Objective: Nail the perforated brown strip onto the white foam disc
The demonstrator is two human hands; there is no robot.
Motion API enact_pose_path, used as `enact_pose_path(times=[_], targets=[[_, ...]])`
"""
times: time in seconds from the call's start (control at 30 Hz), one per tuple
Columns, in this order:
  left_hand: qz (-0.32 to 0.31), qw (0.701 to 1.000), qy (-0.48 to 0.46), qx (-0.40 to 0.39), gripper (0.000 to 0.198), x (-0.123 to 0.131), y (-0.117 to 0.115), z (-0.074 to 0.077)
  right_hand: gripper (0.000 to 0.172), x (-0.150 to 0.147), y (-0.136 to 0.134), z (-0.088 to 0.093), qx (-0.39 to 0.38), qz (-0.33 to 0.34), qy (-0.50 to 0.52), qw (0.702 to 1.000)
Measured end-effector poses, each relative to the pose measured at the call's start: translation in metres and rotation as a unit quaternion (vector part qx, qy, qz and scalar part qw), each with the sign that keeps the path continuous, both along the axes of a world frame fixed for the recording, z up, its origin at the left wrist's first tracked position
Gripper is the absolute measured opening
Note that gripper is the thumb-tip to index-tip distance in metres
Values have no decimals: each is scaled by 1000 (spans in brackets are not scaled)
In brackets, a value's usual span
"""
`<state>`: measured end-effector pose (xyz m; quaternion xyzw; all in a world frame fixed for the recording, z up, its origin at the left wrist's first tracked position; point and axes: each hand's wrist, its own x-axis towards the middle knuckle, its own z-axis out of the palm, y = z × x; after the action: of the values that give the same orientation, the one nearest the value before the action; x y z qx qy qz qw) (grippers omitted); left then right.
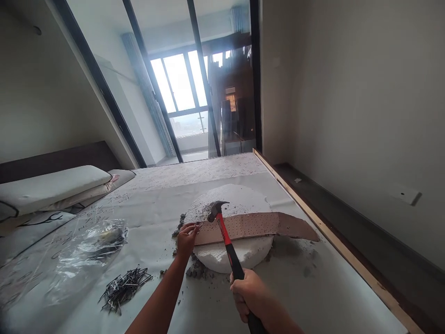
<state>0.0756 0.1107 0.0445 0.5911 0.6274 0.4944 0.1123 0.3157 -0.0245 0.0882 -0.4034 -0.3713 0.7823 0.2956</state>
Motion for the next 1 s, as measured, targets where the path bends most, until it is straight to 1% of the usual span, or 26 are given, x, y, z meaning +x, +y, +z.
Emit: enact_pose_path(times=[0.17, 0.3, 0.43, 0.6, 0.83, 0.9, 1.0], targets=[[-7, 1000, 23, -15, 22, 0, 9, -11, 25, 0, 8, -6, 0, 5, 10, 1000], [-10, 999, 22, -24, 24, 0, 9, -14, 24, -2, 11, -6, -5, 15, 8, 1000], [-16, 1000, 16, -6, 24, 0, 7, -16, 21, -7, 7, -2, 13, 7, 0, 1000], [-7, 1000, 6, 7, 21, 0, 7, -19, 19, -14, 0, -2, 43, 1, -30, 999], [-1, 1000, 24, 10, 20, 1, 6, -21, 20, -18, -4, 0, 44, 18, -75, 996], [0, 999, 28, 16, 20, 1, 6, -25, 19, -19, -5, 1, 53, 26, -100, 993], [-3, 999, 28, 23, 20, 2, 7, -31, 17, -17, -6, -2, 89, 20, -159, 983]])
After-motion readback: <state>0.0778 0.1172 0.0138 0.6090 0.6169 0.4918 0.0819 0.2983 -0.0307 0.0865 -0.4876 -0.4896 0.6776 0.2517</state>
